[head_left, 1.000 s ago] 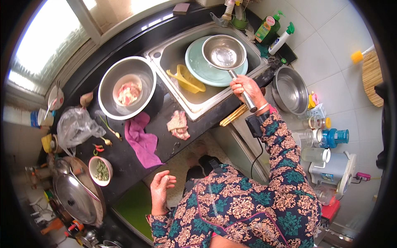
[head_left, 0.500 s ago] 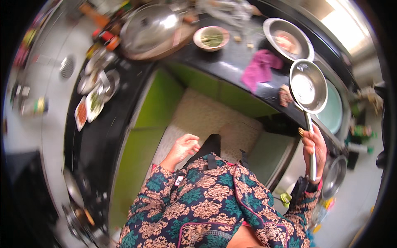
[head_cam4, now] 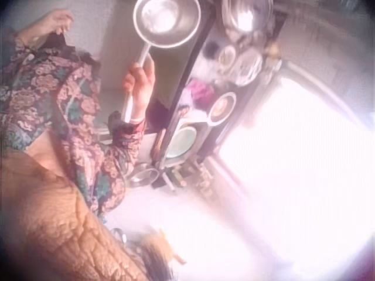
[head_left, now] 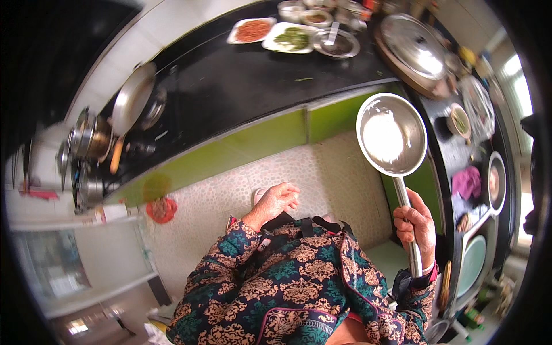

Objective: The person scrubs the interior of a wok with a bundle of sticks, rinses it at the sink, and then uses a ladle to scoop water from a pot and pour it into the wok. The person also handles a bowl of chopped green vegetables and places a lid on the wok.

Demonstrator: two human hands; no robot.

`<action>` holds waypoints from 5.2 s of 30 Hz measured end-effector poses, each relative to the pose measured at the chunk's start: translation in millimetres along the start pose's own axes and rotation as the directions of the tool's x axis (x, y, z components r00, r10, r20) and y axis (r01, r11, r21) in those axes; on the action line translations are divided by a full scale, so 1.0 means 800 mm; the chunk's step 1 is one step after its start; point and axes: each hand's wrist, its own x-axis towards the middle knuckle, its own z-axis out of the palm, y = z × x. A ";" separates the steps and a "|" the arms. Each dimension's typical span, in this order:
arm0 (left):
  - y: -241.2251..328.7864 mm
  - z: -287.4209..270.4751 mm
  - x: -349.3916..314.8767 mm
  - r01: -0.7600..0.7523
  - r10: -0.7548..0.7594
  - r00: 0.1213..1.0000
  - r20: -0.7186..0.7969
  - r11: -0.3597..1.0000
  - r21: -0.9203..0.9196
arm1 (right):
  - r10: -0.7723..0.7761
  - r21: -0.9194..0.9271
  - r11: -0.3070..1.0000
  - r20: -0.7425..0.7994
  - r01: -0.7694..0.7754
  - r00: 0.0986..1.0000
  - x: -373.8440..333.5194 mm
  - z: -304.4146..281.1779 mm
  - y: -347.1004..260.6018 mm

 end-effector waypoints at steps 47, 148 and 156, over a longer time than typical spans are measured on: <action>0.067 -0.488 -0.319 -0.558 0.032 0.526 -0.850 0.767 -0.316 | 0.794 -0.401 0.608 0.326 -0.685 0.514 0.396 0.813 0.158; 0.259 0.464 0.335 -0.103 -0.298 0.658 0.692 0.874 0.474 | -0.169 -0.289 0.714 -0.955 0.637 -0.244 -0.246 -0.544 -0.120; 0.256 0.571 0.321 -0.002 -0.330 0.784 0.525 0.845 0.535 | -0.413 -0.300 0.878 -0.870 -0.373 -0.270 -0.208 -0.747 -0.167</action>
